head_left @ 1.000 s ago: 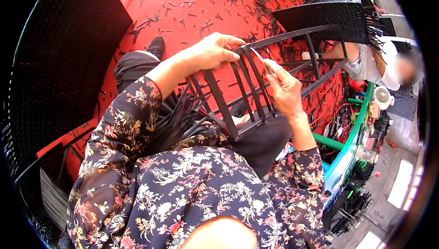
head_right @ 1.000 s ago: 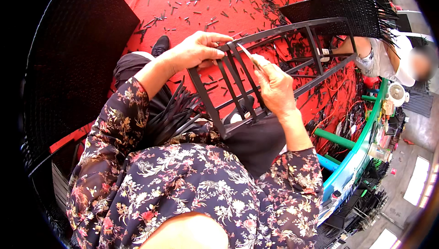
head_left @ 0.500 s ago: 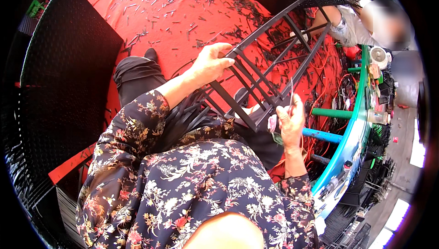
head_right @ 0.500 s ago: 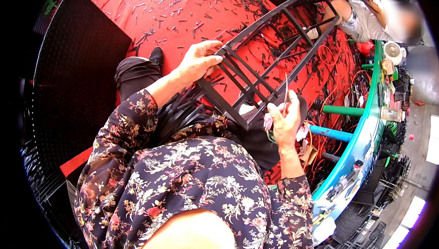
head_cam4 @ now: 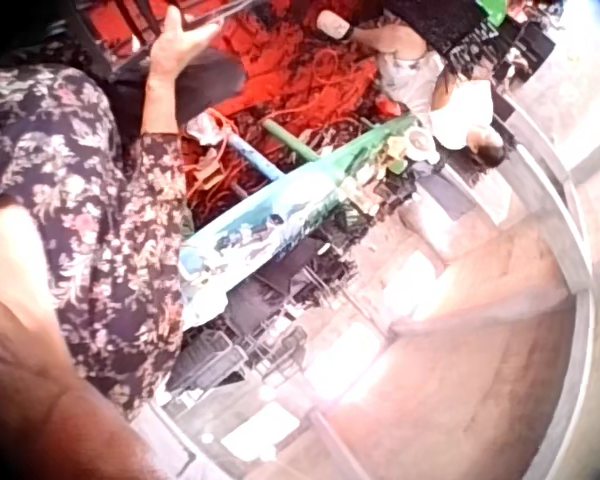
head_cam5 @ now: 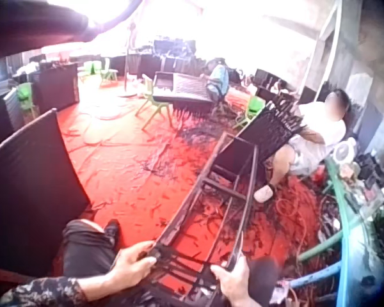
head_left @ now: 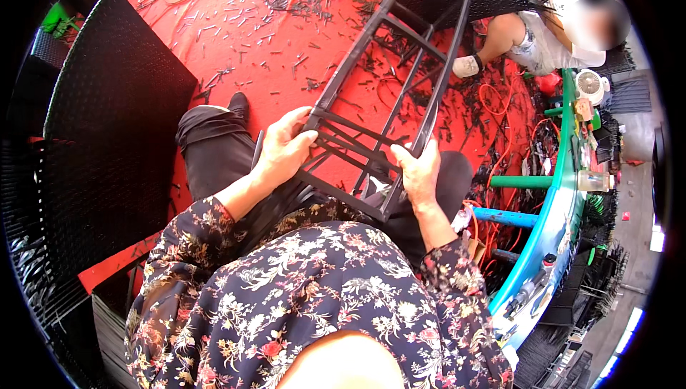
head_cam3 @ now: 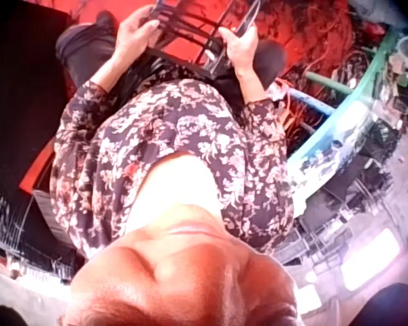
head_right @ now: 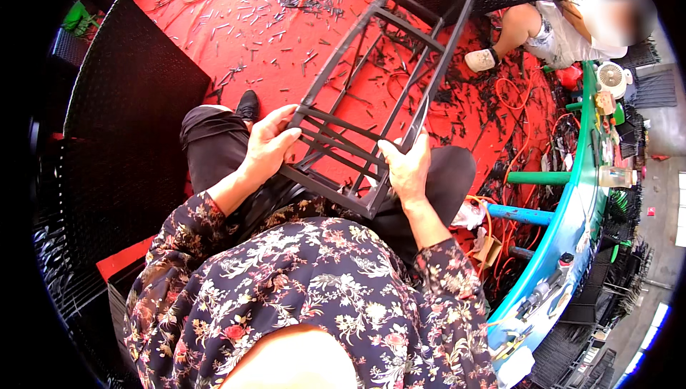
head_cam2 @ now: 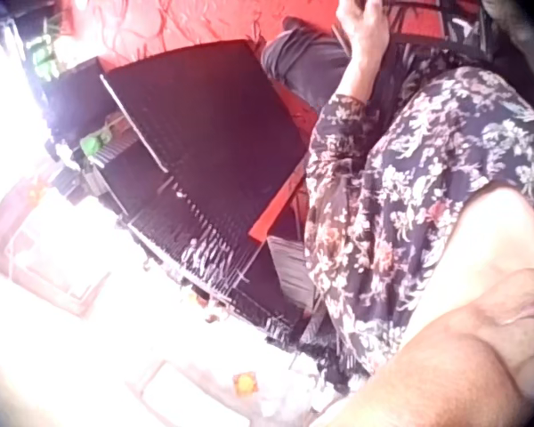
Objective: The person sits on the floor and weaves black plastic strips into a metal chair frame. They use a flat metal tool to push the strips through the frame slots and a hammer to tap them into place. The person repeatedly picks up strips, threads them through the frame, and secures them.
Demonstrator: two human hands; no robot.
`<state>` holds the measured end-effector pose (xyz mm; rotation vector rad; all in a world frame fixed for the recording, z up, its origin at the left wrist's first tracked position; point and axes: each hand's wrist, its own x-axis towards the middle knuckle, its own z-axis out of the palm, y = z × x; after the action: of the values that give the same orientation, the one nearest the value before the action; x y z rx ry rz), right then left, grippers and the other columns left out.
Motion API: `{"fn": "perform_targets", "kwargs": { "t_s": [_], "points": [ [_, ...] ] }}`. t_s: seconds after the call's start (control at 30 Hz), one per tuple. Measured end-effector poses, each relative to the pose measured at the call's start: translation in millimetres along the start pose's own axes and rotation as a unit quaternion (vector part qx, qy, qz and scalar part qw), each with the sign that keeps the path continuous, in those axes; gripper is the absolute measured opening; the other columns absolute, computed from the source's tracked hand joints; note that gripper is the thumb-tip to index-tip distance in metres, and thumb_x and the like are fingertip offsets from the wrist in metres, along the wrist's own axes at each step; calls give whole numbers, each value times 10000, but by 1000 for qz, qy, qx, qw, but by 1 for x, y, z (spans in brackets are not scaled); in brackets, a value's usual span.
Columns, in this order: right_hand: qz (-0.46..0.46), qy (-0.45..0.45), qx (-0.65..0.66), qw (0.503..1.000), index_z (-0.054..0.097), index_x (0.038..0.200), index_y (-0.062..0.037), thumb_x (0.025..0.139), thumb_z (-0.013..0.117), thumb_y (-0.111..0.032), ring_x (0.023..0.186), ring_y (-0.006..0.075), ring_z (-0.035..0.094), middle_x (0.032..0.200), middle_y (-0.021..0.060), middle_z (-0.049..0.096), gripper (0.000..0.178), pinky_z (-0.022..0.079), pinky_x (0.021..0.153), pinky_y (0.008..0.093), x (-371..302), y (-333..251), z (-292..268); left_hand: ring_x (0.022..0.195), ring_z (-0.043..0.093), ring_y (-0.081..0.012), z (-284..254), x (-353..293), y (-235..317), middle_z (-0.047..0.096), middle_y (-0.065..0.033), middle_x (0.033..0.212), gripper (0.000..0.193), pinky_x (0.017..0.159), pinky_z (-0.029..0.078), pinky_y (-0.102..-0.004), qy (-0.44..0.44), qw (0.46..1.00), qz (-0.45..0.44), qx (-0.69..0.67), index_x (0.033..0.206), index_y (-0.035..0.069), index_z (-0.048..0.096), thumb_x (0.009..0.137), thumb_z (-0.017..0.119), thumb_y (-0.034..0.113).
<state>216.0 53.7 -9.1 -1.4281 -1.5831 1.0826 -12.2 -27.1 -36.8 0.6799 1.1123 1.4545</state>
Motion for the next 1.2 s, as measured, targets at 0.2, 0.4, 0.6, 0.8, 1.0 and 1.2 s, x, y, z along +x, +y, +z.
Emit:
{"fn": "perform_targets", "kwargs": {
  "t_s": [0.2,0.4,0.6,0.8,1.0,1.2],
  "points": [
    [-90,-202,-46,974,503,912,-17,695,707,-80,616,89,525,705,23,537,304,443,542,243,89,-22,11,674,522,-60,15,-10,-15,585,-59,915,460,539,414,-180,120,990,64,-27,1269,3,364,837,520,-33],
    [-319,-153,-412,840,531,1067,-94,809,607,-200,833,373,602,929,165,601,289,487,718,436,196,-42,-10,957,583,-212,63,-21,-37,564,-136,1045,564,785,494,-320,-47,987,105,113,1313,22,303,810,551,-38],
    [-383,19,-430,817,567,1099,-94,851,555,-169,858,377,589,953,175,588,259,484,728,445,184,-45,-44,925,555,-366,-4,20,24,556,-190,997,392,806,476,-422,-19,749,407,522,1045,5,513,665,608,-3],
    [-150,-58,-178,971,530,1196,-60,871,548,-69,555,80,514,717,34,568,326,449,516,242,93,-42,-43,1110,488,-333,-18,116,88,511,-166,1181,473,940,404,-410,-16,586,515,625,1179,15,479,752,643,138],
    [-81,-109,-89,987,514,1251,-111,863,528,-19,574,44,472,758,1,538,398,436,531,222,57,-41,-32,1105,489,-299,-9,178,90,531,-148,1151,526,966,363,-393,-119,535,383,744,1187,30,488,835,576,411],
    [-149,-96,-132,975,532,1203,-38,823,543,-1,1074,260,584,1137,167,600,382,461,883,323,54,-54,-21,921,565,-313,-2,184,100,578,-122,906,367,784,459,-423,-186,546,293,762,973,73,579,864,526,419]
  ]
}}
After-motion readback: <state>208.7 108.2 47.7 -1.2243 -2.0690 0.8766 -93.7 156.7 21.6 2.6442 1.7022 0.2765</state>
